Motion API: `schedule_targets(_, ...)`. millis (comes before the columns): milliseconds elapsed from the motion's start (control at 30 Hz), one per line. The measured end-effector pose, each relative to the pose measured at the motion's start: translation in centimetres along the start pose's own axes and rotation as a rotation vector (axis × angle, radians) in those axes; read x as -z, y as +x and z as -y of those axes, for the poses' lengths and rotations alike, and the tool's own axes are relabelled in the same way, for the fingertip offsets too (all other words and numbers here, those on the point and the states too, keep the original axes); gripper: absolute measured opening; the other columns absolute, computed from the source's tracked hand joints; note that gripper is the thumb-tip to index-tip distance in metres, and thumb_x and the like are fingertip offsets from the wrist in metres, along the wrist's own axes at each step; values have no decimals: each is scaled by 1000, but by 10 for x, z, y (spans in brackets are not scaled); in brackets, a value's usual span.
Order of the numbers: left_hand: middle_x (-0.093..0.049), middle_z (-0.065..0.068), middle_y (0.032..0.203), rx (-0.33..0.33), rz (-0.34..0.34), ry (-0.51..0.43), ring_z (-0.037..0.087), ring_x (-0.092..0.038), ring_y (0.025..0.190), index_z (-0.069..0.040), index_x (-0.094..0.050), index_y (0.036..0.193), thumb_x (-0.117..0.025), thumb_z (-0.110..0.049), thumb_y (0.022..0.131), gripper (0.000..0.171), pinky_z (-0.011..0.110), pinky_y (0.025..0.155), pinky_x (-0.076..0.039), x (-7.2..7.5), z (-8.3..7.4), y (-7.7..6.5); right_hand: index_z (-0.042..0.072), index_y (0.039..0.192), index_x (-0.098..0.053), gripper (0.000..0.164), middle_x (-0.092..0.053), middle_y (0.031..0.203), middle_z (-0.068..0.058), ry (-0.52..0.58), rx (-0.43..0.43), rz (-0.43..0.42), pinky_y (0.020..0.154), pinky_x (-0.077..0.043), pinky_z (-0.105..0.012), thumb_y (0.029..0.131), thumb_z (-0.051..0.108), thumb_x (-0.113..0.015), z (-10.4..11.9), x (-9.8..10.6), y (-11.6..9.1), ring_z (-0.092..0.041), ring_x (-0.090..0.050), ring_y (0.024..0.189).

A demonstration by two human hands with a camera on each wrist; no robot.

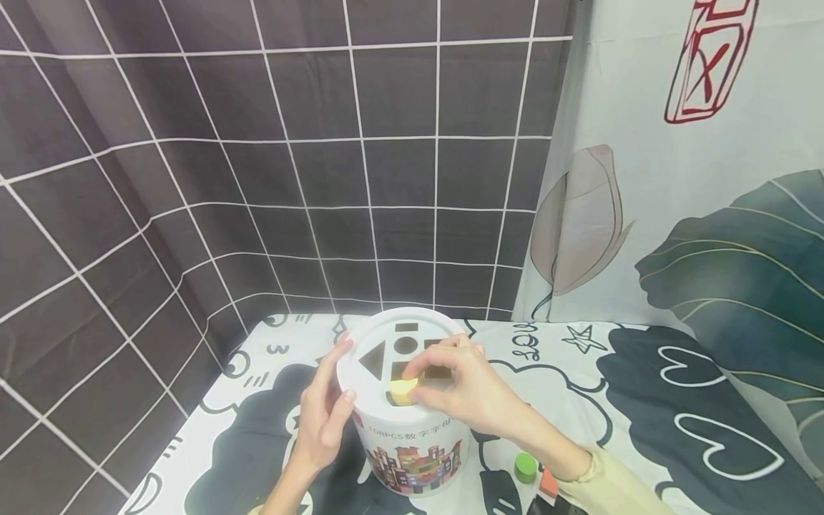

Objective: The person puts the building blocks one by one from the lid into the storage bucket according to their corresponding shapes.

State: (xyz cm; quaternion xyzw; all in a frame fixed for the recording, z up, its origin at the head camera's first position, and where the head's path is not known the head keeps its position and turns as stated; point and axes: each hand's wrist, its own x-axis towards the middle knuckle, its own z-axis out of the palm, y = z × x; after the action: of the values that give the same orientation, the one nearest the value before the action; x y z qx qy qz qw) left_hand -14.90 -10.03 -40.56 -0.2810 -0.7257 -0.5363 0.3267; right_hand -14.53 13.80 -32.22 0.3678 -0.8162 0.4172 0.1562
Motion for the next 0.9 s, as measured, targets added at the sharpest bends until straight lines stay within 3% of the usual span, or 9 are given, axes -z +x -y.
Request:
schedule_targets(267,-43,20,152,-7,0,-5,35,-49,132,5,-48,140,-53,-9,81,61,40,100,-48,0,2,0,22,97,-76,27,-66,95,15,-7,12,11,78,-44,-33,75,8,-85,0,1,0,-12,-49,93)
schedule_targets(533,-43,20,151,-3,-1,-8,35,-50,131,5,-48,140,-53,-9,81,61,40,99,-49,0,1,-1,21,99,-76,25,-67,99,13,56,-4,4,77,-47,-33,79,9,-83,-1,5,-4,-13,-53,93)
schedule_targets(900,-44,21,150,-21,-11,-8,36,-49,131,7,-49,139,-53,-8,80,61,36,101,-48,0,2,0,15,100,-74,23,-72,102,7,45,-59,-82,84,-48,-25,85,-1,-74,-15,35,-15,-11,-64,95)
